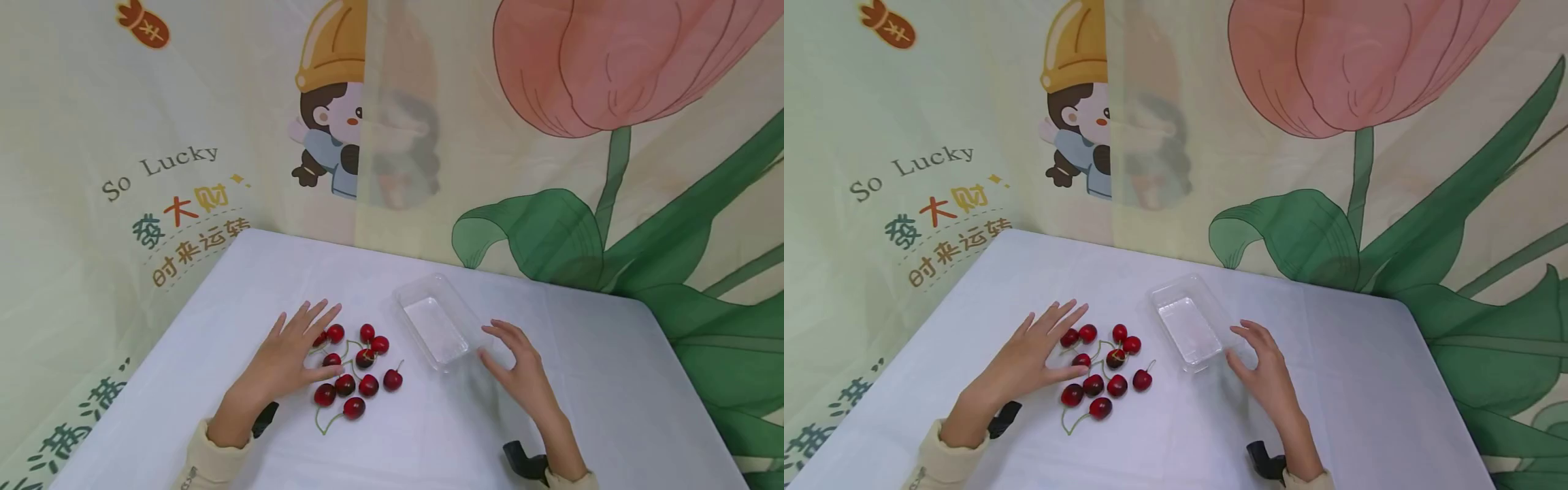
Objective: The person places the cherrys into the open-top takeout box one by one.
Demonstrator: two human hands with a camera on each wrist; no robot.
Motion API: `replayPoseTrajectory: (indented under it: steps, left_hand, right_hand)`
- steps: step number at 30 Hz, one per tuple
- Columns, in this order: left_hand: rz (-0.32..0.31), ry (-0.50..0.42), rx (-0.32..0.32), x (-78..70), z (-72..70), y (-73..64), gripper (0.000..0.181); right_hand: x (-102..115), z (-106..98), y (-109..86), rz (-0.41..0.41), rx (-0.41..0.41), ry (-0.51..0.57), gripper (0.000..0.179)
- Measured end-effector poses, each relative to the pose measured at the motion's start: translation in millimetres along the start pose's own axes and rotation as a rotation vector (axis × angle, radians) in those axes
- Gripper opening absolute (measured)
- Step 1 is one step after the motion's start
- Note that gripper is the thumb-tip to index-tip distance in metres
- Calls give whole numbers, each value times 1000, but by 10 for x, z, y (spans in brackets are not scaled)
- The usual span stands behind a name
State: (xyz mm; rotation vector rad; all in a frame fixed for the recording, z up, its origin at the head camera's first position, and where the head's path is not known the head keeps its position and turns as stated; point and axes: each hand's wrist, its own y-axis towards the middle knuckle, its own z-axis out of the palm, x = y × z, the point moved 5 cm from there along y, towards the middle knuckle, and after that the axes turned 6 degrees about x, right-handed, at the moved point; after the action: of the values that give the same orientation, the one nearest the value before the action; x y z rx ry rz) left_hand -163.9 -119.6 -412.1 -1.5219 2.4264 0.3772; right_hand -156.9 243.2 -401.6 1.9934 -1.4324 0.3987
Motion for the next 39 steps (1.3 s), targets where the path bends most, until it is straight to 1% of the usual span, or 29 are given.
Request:
replayPoseTrajectory:
  steps: [3, 7, 10, 13, 18, 21, 26, 30, 34, 39]
  left_hand:
    - [20, -8, -62, 85, -19, 12, 80]
    - [68, -7, -150, 214, -28, 21, 57]
    - [88, 6, -165, 308, -1, 29, 44]
    - [77, -18, -125, 401, 53, 47, 38]
    - [23, -156, -3, 537, 164, 104, 35]
    - [13, -203, 43, 586, 208, 141, 37]
    - [46, -208, 58, 601, 222, 191, 39]
    - [76, -196, 68, 578, 220, 220, 37]
    - [69, -176, 85, 560, 223, 232, 35]
    - [56, -160, 92, 547, 226, 229, 35]
  right_hand:
    - [-61, -12, 53, 27, -50, 34, 34]
    - [-181, -6, 125, 102, -87, 68, 30]
    - [-275, 23, 173, 151, -93, 76, 30]
    - [-358, 66, 211, 194, -73, 83, 32]
    - [-441, 123, 246, 257, -23, 90, 34]
    - [-461, 157, 254, 284, 17, 97, 35]
    - [-477, 217, 250, 314, 62, 119, 32]
    - [-473, 237, 243, 311, 56, 133, 29]
    - [-465, 234, 250, 298, 45, 150, 27]
    - [-474, 242, 268, 298, 55, 180, 27]
